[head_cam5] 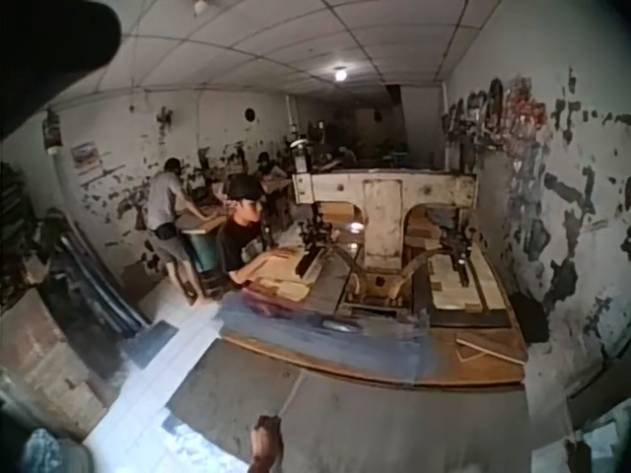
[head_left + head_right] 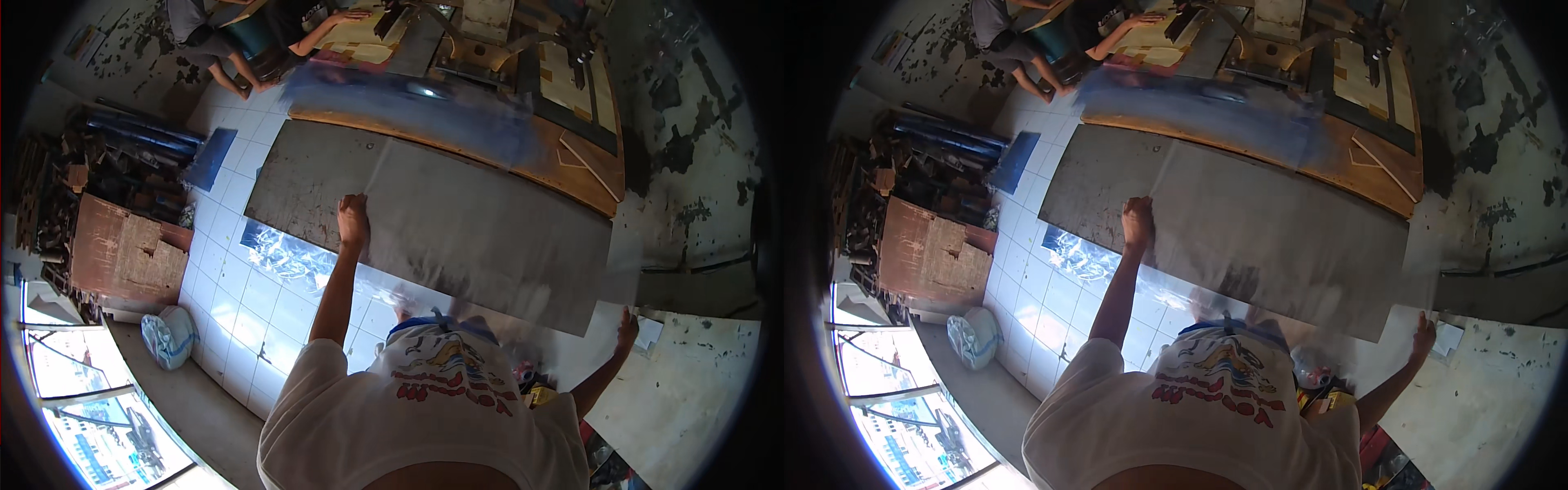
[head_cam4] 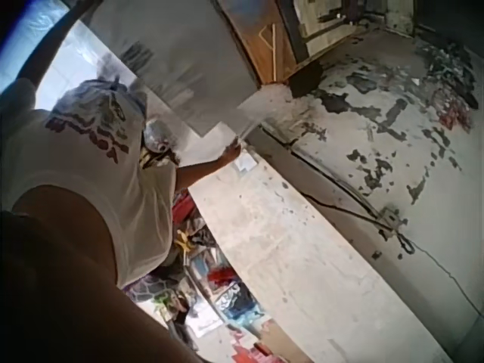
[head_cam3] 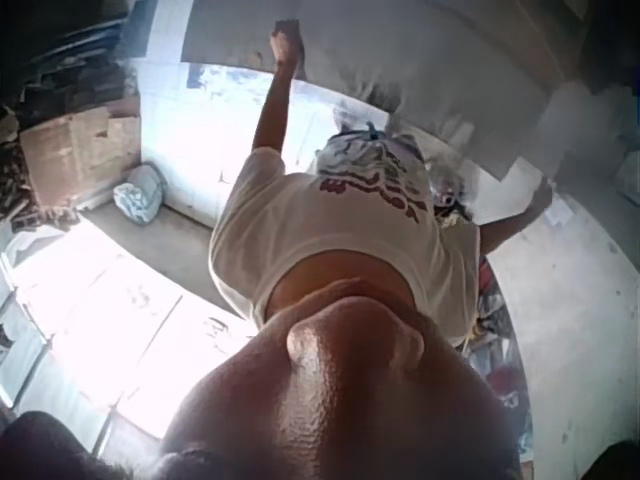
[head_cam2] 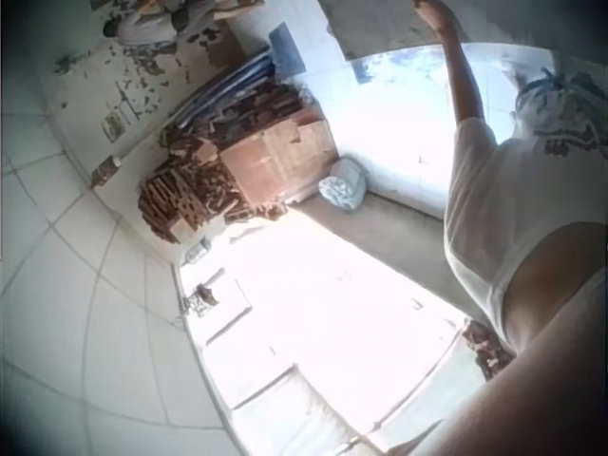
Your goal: The person spreads, aligns, and smooths plastic sheets over a table by hand.
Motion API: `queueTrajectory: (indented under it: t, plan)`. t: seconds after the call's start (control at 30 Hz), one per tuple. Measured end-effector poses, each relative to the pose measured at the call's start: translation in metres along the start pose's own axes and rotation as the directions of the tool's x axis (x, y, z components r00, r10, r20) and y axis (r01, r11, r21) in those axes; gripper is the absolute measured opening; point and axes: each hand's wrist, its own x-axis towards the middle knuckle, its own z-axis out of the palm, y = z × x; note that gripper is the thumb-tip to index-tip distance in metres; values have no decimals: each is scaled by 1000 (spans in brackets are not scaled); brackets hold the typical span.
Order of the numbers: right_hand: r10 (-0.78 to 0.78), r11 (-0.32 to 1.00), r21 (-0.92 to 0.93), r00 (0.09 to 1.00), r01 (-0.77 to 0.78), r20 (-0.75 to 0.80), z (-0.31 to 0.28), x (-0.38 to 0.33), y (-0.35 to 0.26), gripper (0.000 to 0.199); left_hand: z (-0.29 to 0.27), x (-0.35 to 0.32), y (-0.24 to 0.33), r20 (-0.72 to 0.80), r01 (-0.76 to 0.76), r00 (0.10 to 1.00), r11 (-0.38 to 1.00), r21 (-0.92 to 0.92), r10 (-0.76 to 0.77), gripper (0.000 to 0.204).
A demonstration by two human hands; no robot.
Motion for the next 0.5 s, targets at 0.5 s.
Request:
queueTrajectory:
  t: [0.5]
  plan:
    - [-338, 730, 651, 938, 205, 83, -280, -46, -360, 53, 18, -24, 101, 307, -154, 923, 954, -257, 232, 37]
